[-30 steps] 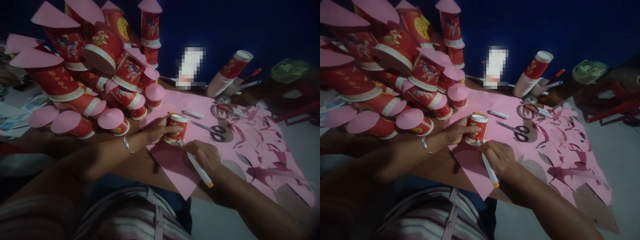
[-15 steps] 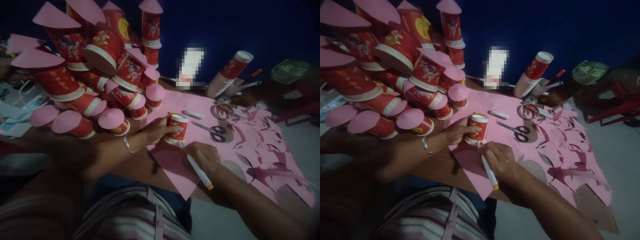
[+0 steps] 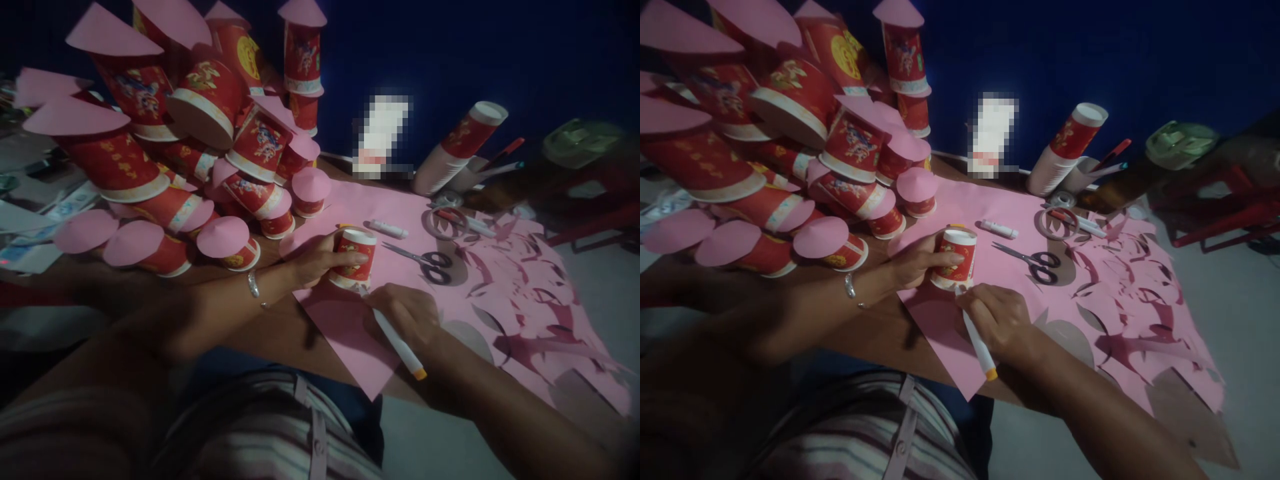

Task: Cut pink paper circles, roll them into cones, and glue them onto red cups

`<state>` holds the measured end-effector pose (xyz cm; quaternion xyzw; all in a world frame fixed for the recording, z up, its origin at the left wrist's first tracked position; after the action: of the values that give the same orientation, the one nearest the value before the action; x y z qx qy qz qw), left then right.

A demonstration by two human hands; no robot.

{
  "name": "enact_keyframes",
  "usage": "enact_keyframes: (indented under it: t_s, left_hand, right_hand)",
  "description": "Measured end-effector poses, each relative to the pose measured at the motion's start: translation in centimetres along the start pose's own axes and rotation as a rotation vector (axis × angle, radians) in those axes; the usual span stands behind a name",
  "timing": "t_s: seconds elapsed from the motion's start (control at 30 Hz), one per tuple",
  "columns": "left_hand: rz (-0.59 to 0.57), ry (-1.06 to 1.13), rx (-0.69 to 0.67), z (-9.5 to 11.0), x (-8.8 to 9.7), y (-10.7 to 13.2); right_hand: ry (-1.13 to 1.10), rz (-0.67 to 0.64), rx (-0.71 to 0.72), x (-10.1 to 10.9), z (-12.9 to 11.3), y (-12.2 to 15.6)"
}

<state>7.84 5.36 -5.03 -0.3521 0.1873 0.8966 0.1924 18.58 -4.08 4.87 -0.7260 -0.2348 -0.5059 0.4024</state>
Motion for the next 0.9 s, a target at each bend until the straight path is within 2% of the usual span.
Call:
enact_keyframes:
  t_s: [0.17,0.43,0.77,0.9]
  left_hand:
    - [-0.005,-0.030,-0.025,0.1,0.1,0.0]
    - [-0.009,-0.032,-0.022,0.1,0.0,0.1]
    - [0.005,-0.006,-0.006,0.1,0.0,0.0]
    - [0.003,-0.009,-0.010,0.1,0.0,0.0]
  right_hand:
    - [-0.035,-0.051,0.012,0.0,-0.3,-0.2]
    - [-0.041,-0.026,0.026,0.3,-0.4,-0.3]
    - [-0.033,-0.076,-0.023,-0.6,0.3,0.4]
    - [-0.023,-0.044,-0.057,-0.7,0.6,0.6]
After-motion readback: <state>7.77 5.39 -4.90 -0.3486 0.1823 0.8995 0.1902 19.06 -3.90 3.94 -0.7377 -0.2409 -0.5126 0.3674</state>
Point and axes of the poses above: each hand's wrist, its own y-axis away from the middle knuckle, its own x-axis out of the back of the hand, z = x × y, the point moved 8 cm from there along -y, towards the middle knuckle, and after that the axes turned 11 degrees about y, right-handed, at the moved point
